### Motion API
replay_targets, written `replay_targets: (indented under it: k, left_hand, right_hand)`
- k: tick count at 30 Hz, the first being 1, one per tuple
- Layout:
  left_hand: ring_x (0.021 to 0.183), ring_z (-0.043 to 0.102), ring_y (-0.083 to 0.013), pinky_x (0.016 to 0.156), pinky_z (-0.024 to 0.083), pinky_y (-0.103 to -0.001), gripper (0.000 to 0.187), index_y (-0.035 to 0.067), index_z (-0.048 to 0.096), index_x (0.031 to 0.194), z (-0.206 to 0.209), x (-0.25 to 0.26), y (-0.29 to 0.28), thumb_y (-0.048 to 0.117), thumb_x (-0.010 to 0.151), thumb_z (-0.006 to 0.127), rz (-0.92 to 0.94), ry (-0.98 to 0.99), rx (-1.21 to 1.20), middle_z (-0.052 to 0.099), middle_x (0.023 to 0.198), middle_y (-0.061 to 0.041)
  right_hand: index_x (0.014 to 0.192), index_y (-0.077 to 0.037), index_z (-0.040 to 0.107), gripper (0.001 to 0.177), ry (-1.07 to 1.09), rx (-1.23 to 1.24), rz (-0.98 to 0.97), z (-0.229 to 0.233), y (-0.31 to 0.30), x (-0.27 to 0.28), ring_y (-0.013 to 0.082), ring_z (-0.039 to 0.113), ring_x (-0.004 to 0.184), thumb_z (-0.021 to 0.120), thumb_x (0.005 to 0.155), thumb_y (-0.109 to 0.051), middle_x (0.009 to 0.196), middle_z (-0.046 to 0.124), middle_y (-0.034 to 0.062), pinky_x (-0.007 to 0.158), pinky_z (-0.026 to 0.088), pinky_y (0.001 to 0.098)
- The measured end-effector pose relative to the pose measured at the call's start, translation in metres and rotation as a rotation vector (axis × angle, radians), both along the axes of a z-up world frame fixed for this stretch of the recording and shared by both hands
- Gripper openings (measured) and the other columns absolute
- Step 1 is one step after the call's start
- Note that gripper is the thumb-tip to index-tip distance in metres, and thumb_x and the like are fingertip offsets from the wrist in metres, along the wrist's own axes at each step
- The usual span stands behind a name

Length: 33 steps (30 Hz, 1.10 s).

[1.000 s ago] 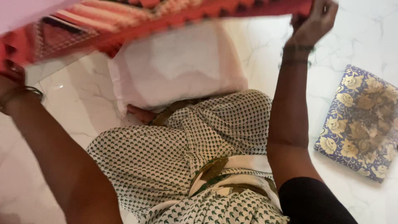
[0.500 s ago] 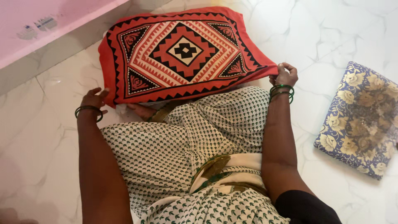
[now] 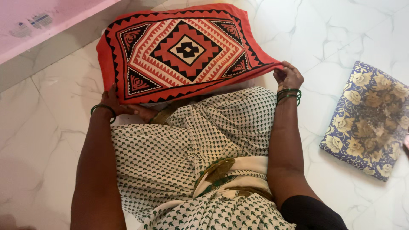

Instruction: The person sits on the floor and stuffs pillows into pillowcases. They insert a white pillow into a pink patterned case, then remove a red patterned cover from another pillow and place a red patterned cloth over it.

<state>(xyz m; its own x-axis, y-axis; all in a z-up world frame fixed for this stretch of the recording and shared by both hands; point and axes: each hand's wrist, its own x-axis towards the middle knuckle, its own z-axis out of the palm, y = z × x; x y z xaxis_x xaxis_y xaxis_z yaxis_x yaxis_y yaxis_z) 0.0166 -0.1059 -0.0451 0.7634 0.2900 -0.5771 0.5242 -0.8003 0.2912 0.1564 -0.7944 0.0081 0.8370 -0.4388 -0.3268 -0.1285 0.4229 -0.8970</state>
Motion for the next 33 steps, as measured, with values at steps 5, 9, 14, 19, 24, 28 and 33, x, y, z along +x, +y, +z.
replay_targets:
  k: [5,9,14,19,24,28,33]
  left_hand:
    - [0.146,0.039,-0.0426,0.115,0.041,-0.052,0.160,0.024,0.003,0.167,0.001,0.005,0.002,0.044,0.043,0.103,-0.041,0.029,-0.026,0.033,0.162,-0.021]
    - [0.132,0.058,-0.0400,0.108,0.049,-0.049,0.130,0.024,0.024,0.164,0.015,0.009,0.001,0.028,0.056,0.098,-0.051,0.022,0.074,0.058,0.145,-0.019]
    - [0.117,0.066,-0.0405,0.098,0.053,-0.050,0.066,0.013,0.062,0.134,0.039,0.001,-0.001,0.037,0.079,0.088,0.043,-0.062,0.340,0.069,0.122,-0.023]
    - [0.100,0.071,-0.0367,0.082,0.057,-0.048,0.028,0.012,0.075,0.115,0.056,-0.006,0.000,0.031,0.094,0.077,-0.047,-0.299,0.548,0.075,0.104,-0.017]
    - [0.094,0.063,-0.0343,0.083,0.050,-0.047,0.019,0.017,0.082,0.109,0.095,-0.036,0.006,0.016,0.090,0.079,-0.092,-0.999,0.486,0.074,0.099,-0.008]
    - [0.093,0.061,-0.0257,0.096,0.049,-0.041,0.037,0.007,0.077,0.124,0.143,-0.075,0.005,-0.007,0.090,0.075,-0.112,-1.367,0.244,0.072,0.103,-0.010]
    - [0.094,0.059,-0.0232,0.079,0.046,-0.033,0.044,0.004,0.082,0.131,0.203,-0.130,0.008,-0.013,0.091,0.074,0.319,-1.368,-0.060,0.069,0.111,-0.014]
  right_hand:
    - [0.115,0.008,0.070,0.041,-0.202,-0.095,0.028,0.003,0.007,0.000,0.0193,0.077,0.076,0.049,0.080,0.018,0.096,0.076,0.0140,0.071,0.068,0.0318]
    - [0.114,0.007,0.072,0.027,-0.275,-0.375,0.014,0.004,0.010,0.000,0.0136,0.076,0.082,0.065,0.089,0.015,0.099,0.076,0.0113,0.075,0.069,0.0285]
    - [0.107,0.007,0.074,0.018,-0.323,-0.409,-0.120,0.005,0.013,-0.004,0.0139,0.076,0.078,0.068,0.090,0.010,0.092,0.077,0.0114,0.071,0.068,0.0284]
    - [0.103,0.006,0.074,0.010,-0.377,-0.393,-0.234,0.010,0.014,-0.004,0.0125,0.071,0.069,0.069,0.095,0.006,0.086,0.075,0.0110,0.061,0.063,0.0261]
    - [0.105,0.001,0.072,0.009,-0.296,-0.429,-0.324,0.021,0.010,-0.016,0.0103,0.070,0.069,0.072,0.097,0.003,0.086,0.073,0.0056,0.056,0.062,0.0246]
    - [0.119,-0.001,0.069,0.021,-0.448,-0.545,-0.324,0.050,0.004,-0.035,0.0115,0.064,0.085,0.072,0.098,0.001,0.100,0.067,0.0064,0.072,0.062,0.0273]
    - [0.116,-0.001,0.063,0.019,-0.781,-0.528,-0.267,0.130,-0.019,-0.056,0.0219,0.068,0.129,0.054,0.111,-0.017,0.135,0.069,0.0183,0.106,0.059,0.0387]
